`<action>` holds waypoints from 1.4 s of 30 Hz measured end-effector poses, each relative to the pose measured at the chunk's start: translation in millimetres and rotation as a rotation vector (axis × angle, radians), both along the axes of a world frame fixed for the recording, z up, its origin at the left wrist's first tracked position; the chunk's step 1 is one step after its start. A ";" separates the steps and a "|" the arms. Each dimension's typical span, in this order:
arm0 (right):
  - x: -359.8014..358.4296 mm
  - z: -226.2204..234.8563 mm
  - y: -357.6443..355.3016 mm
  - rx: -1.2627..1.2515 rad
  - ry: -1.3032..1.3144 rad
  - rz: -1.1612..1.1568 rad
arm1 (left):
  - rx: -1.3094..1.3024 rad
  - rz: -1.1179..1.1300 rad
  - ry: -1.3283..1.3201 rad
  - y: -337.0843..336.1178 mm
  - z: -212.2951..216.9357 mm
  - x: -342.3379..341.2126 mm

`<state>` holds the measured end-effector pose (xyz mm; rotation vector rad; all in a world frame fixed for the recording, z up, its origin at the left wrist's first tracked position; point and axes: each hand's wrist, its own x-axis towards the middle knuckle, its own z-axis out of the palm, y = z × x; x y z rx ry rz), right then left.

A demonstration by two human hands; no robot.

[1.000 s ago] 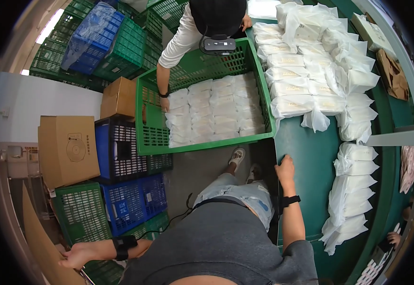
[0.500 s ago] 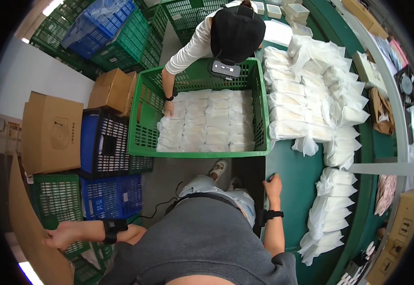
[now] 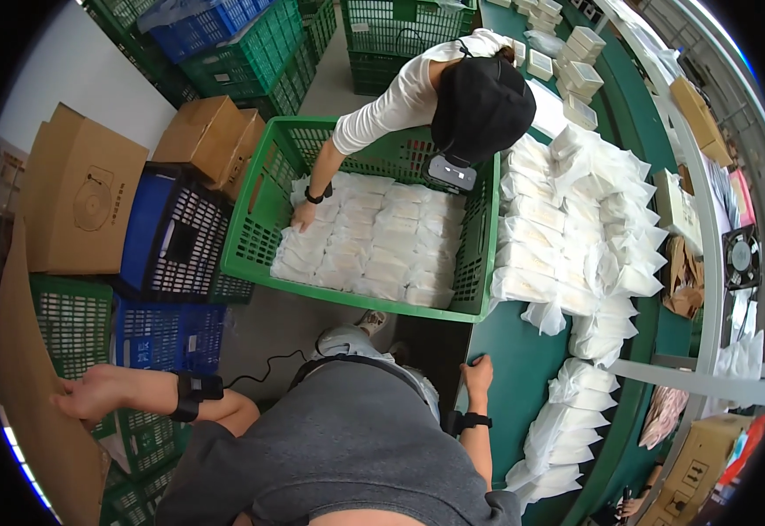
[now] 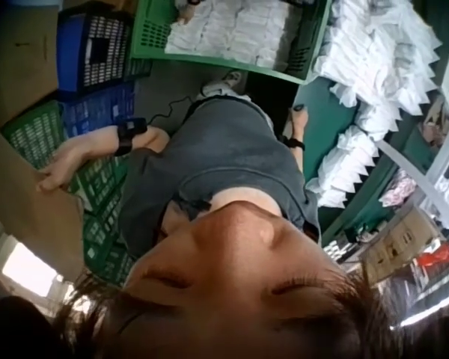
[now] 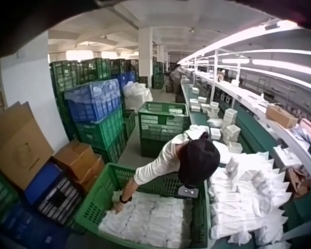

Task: The person picks up wrapped items from a table and places them into a green basket, then places a cardboard sheet over the items and adds more wrapped items on top.

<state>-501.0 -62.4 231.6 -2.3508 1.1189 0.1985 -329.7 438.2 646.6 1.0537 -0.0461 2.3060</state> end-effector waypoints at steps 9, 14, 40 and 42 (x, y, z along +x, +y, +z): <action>0.0 -10.3 -0.4 -0.063 -0.015 -0.002 | -0.070 -0.058 0.052 -18.3 3.4 9.7; 1.5 -4.5 2.4 -0.017 0.016 0.013 | -0.086 -0.081 0.064 -23.1 4.3 11.0; 4.0 0.5 8.1 -0.056 0.010 -0.004 | -0.108 -0.511 0.133 4.2 8.0 -18.0; 3.8 1.1 7.6 -0.042 0.030 0.001 | -0.172 -0.623 0.233 10.9 7.1 -26.9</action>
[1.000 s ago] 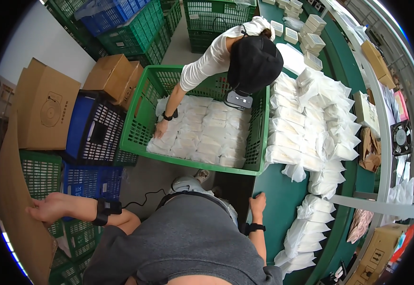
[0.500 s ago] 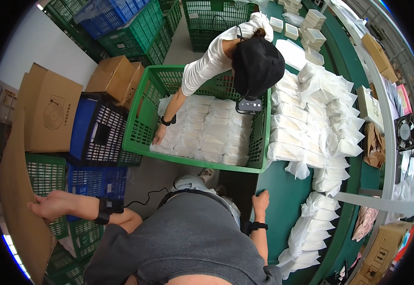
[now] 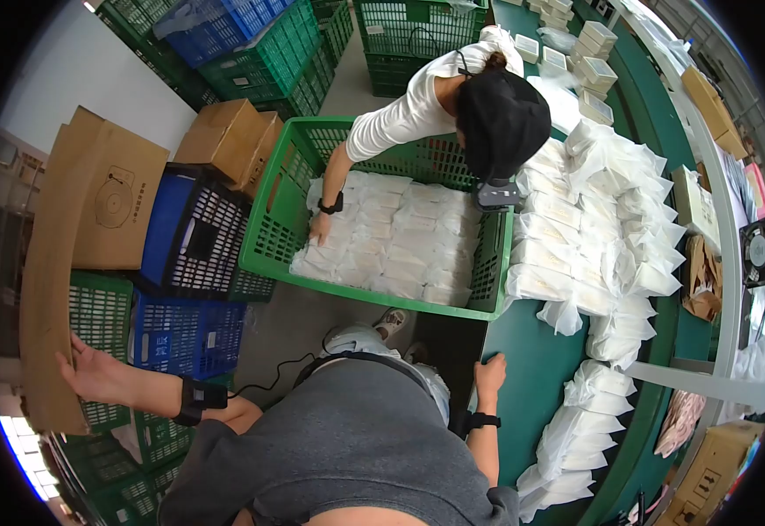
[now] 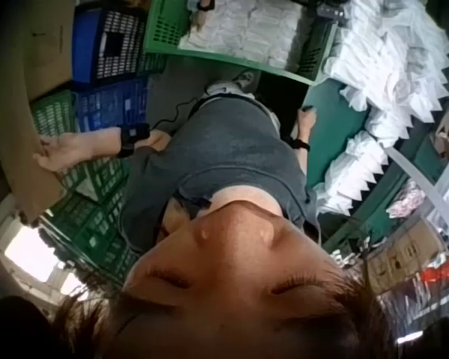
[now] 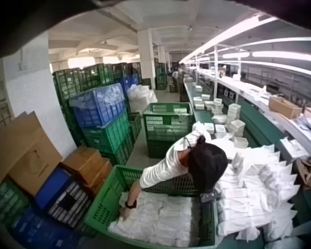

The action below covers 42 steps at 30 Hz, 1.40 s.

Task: The person picks up wrapped items from a table and places them into a green basket, then places a cardboard sheet over the items and adds more wrapped items on top.

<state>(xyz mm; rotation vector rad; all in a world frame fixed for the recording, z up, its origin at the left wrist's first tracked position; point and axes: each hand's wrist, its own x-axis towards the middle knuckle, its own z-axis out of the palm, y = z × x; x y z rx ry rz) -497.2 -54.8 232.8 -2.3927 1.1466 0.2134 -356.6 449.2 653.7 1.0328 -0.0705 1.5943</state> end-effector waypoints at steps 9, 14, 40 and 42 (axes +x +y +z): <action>0.1 3.6 -1.7 0.019 -0.025 0.046 | -0.264 -0.322 0.242 29.6 -14.5 -30.3; 2.8 10.1 0.2 0.040 0.006 0.042 | -0.431 -0.511 0.403 60.7 -23.3 -63.7; -1.1 -1.7 4.5 -0.059 -0.039 0.017 | -0.359 -0.665 0.892 53.6 -59.7 -57.2; -1.8 -0.1 5.7 -0.053 -0.047 0.008 | -0.338 -0.698 0.894 54.1 -59.3 -55.7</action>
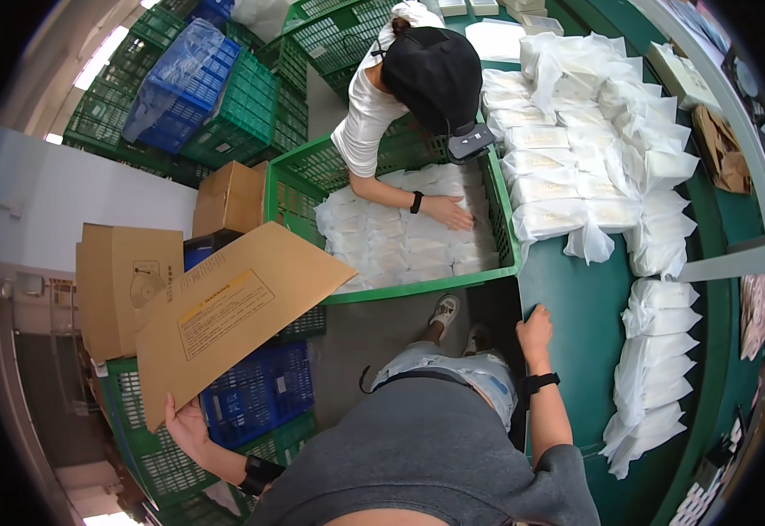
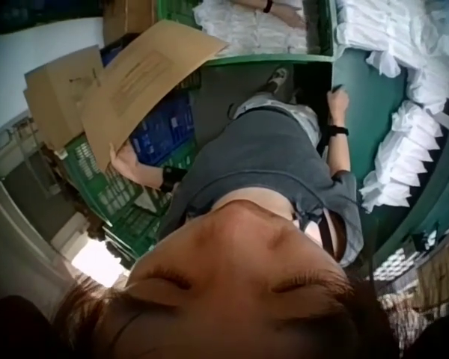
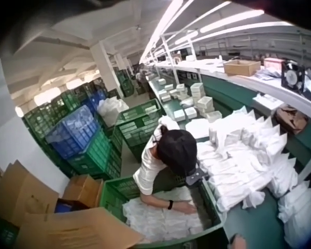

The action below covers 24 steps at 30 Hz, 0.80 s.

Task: The person picks up wrapped items from a table and places them into a green basket, then places a cardboard sheet over the items and adds more wrapped items on top.

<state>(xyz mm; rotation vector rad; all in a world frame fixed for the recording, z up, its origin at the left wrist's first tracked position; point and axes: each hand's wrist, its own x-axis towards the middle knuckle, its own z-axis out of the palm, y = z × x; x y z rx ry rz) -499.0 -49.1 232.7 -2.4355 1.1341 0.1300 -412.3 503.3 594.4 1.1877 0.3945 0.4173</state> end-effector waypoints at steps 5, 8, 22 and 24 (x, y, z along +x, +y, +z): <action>-0.7 -0.5 -0.6 0.011 -0.024 -0.010 | -0.003 -0.054 -0.002 -3.6 0.7 3.7; 0.9 -1.0 1.1 0.028 -0.018 -0.028 | 0.001 -0.055 0.007 -7.8 1.9 6.2; 3.3 -15.3 1.9 -0.014 -0.028 -0.034 | -0.044 -0.082 0.028 -25.1 -4.9 15.7; 2.6 -14.4 2.7 -0.016 -0.030 -0.034 | -0.035 -0.101 0.032 -25.3 -4.6 16.5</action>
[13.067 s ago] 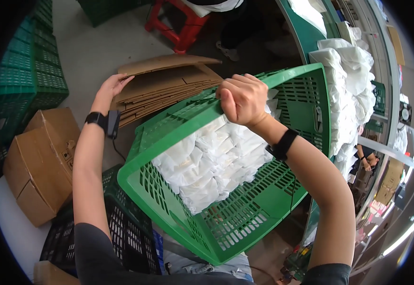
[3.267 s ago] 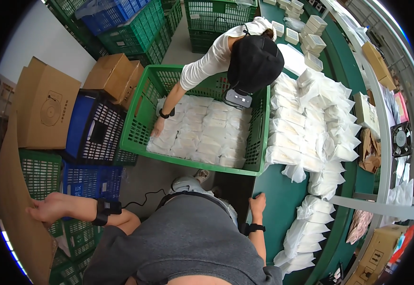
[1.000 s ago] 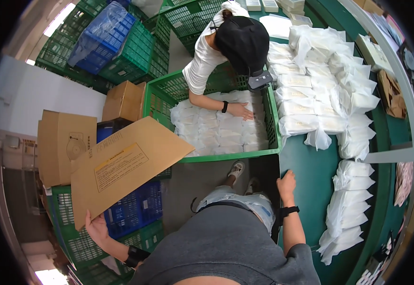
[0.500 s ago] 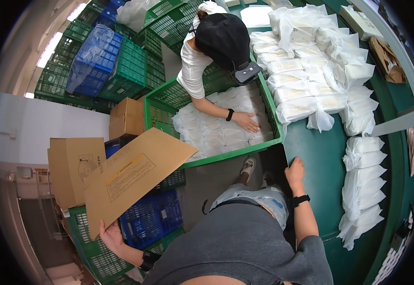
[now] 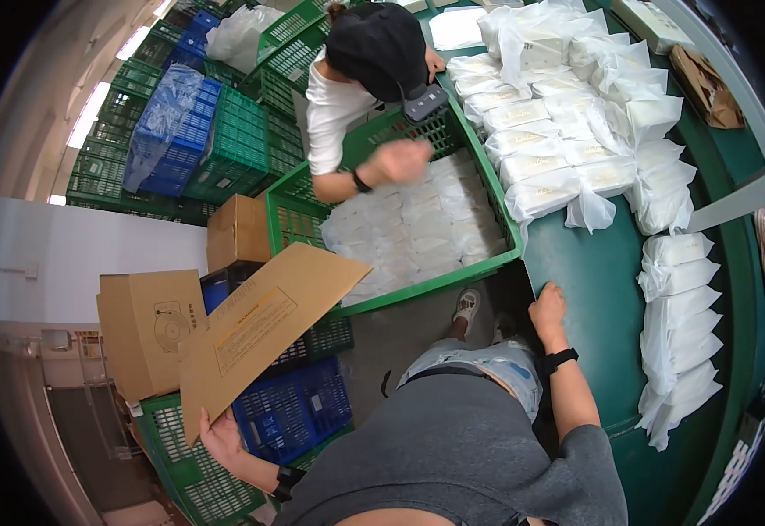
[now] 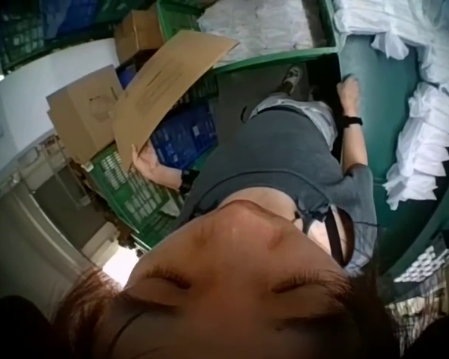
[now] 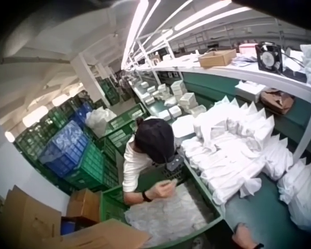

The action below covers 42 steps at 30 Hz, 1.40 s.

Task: The person picks up wrapped items from a table and places them into a green basket, then places a cardboard sheet over the items and adds more wrapped items on top.

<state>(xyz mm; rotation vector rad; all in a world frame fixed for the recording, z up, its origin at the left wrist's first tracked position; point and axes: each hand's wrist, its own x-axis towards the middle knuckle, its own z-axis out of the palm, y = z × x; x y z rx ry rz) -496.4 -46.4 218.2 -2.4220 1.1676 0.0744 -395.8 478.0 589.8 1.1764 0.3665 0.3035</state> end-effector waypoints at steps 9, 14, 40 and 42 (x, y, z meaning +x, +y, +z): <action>0.7 -1.5 2.7 -0.028 -0.026 -0.011 | -0.087 -0.116 0.074 -8.7 -29.8 20.9; 2.0 1.3 2.7 -0.023 -0.007 -0.033 | -0.390 -0.109 0.304 -31.8 -101.4 62.0; -3.8 -9.3 21.8 0.280 -0.143 -0.478 | 0.478 -1.526 0.452 -144.5 -277.9 237.8; -19.8 7.2 35.8 0.449 -0.283 -0.557 | -0.397 -0.737 1.176 -176.3 -275.8 254.2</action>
